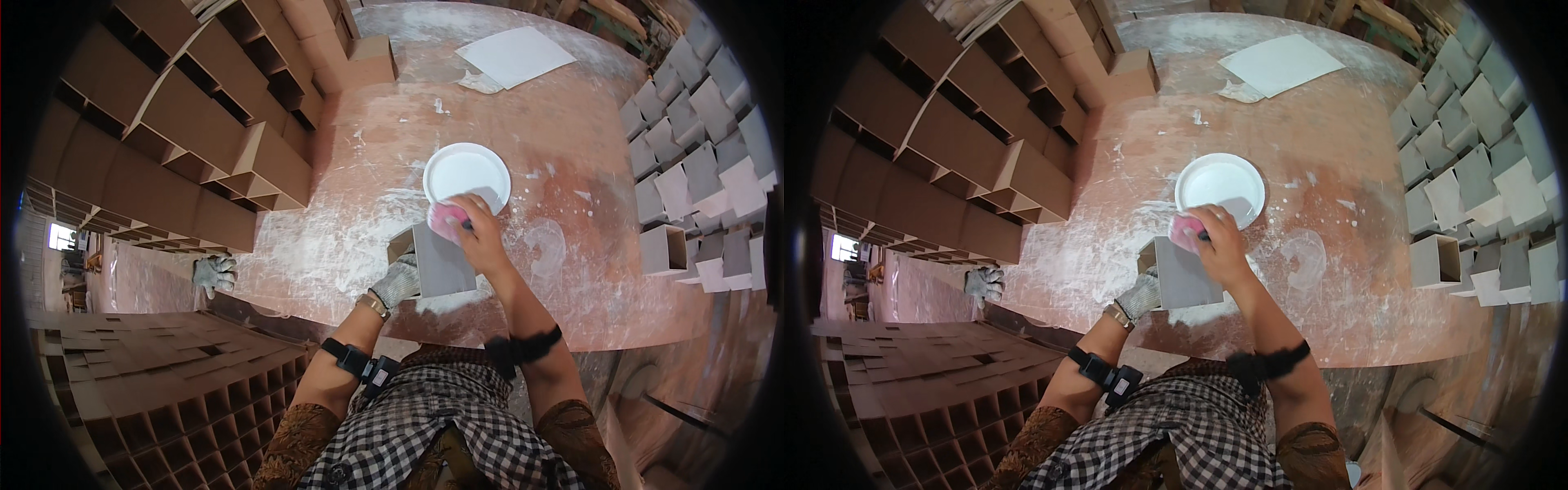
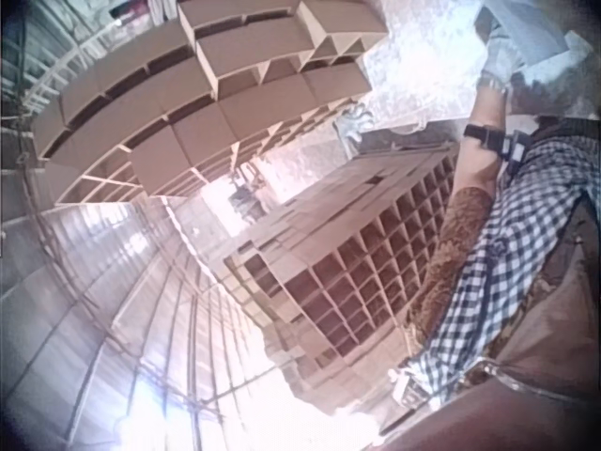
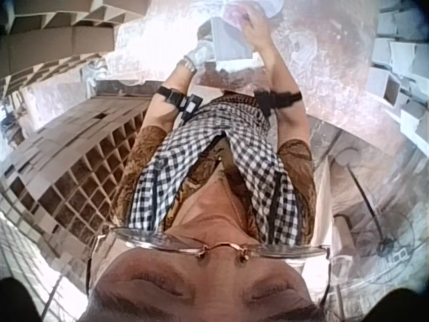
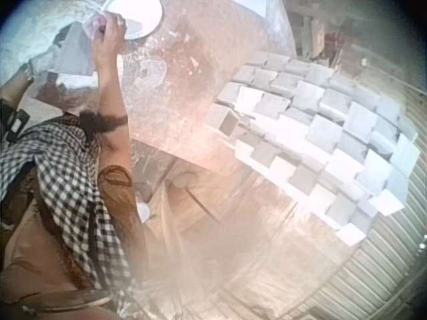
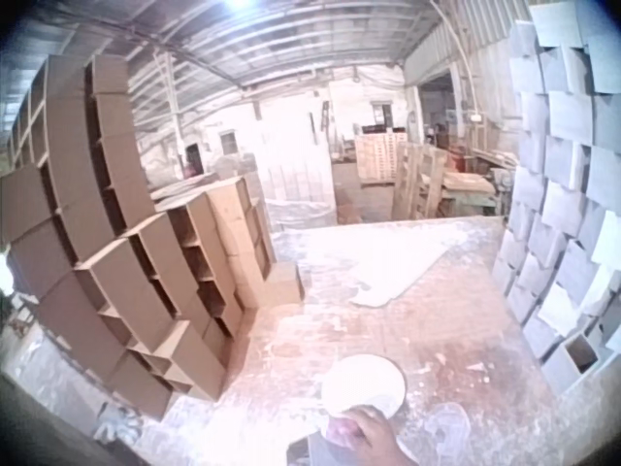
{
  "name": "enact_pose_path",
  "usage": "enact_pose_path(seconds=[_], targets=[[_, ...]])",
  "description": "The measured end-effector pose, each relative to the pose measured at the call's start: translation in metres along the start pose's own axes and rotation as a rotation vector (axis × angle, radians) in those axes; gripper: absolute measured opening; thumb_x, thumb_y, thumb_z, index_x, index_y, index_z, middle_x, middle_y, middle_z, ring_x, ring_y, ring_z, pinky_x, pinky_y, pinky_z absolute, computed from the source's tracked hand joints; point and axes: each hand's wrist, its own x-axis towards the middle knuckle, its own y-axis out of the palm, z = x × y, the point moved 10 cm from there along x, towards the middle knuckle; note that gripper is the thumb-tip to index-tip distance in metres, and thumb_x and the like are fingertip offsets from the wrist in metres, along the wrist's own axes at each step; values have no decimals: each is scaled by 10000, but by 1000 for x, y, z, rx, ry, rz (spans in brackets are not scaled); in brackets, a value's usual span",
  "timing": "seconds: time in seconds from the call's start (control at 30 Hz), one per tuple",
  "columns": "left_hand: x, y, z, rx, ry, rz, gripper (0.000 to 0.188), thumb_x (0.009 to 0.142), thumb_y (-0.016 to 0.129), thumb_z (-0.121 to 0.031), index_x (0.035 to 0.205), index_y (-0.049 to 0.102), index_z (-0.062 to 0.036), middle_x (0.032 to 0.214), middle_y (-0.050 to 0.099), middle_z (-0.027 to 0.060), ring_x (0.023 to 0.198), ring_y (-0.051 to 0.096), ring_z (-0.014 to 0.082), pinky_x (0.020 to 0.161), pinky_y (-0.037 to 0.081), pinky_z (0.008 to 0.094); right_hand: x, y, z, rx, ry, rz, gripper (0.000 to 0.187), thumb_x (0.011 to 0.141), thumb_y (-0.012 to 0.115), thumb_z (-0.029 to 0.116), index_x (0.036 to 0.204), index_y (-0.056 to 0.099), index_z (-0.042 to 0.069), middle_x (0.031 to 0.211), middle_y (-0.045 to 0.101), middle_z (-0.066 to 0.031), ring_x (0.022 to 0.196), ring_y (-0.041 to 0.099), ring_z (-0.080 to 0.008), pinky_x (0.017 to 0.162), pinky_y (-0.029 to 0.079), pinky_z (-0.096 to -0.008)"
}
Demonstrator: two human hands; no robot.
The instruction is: The recorder is polishing or applying a finish to the interior and exterior of small wooden box components using a cloth or pad.
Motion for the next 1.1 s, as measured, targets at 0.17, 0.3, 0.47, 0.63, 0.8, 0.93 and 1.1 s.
enact_pose_path(seconds=[0.17, 0.3, 0.47, 0.63, 0.8, 0.93, 1.1], targets=[[-4, -2, 6, -569, -161, -11, 465, 867, 577, -282, 1265, 519, -48, 1268, 543, 163, 1212, 475, 310, 1050, 349, 380, -16, 18, 12, 8, -36, 31, 370, 733, 634, 40, 1095, 622, 117, 1012, 633, -127, 954, 565, -330, 847, 411, -418], [-1, -6, -7, -78, -52, 60, 481, 863, 570, -293, 1264, 514, -33, 1288, 516, 202, 1215, 469, 327, 1058, 337, 411, -86, 7, 49, -19, -99, 141, 335, 741, 636, 51, 1074, 630, 90, 1004, 630, -134, 925, 580, -330, 841, 431, -407], [-1, -30, -35, 110, 216, -223, 407, 861, 540, -268, 1202, 571, -49, 1200, 580, 195, 1115, 546, 334, 1001, 390, 421, -134, 9, 69, 114, 1, 240, 296, 767, 589, -1, 1056, 619, 52, 998, 631, -138, 909, 594, -319, 834, 455, -401], [-1, -7, -13, 85, 21, 33, 405, 855, 526, -237, 1194, 576, -21, 1192, 583, 213, 1147, 529, 338, 1034, 369, 424, -134, -34, 33, 384, 276, -22, 197, 864, 561, 35, 1053, 592, -11, 1014, 630, -121, 933, 601, -219, 850, 470, -367], [-11, -12, -16, 176, 91, 71, 431, 852, 533, -265, 1214, 563, -31, 1218, 567, 213, 1156, 524, 336, 1006, 391, 449, -140, -43, -8, 709, 585, -270, 238, 949, 551, 190, 1084, 559, -7, 1064, 612, -94, 988, 583, -198, 880, 471, -337], [-42, -41, -29, 326, 41, -193, 497, 813, 578, -315, 1238, 547, -59, 1266, 531, 191, 1165, 506, 357, 998, 384, 479, -164, -46, -34, 949, 892, -622, 225, 962, 527, 210, 1069, 557, 14, 1067, 613, -95, 1000, 594, -194, 887, 489, -337], [-80, -81, -40, 461, -88, -356, 518, 762, 642, -345, 1212, 576, -96, 1235, 554, 154, 1134, 520, 361, 986, 395, 472, -132, -52, -29, 1021, 795, -536, 214, 976, 496, 196, 1100, 549, 30, 1093, 606, -88, 1014, 591, -197, 904, 482, -333]])
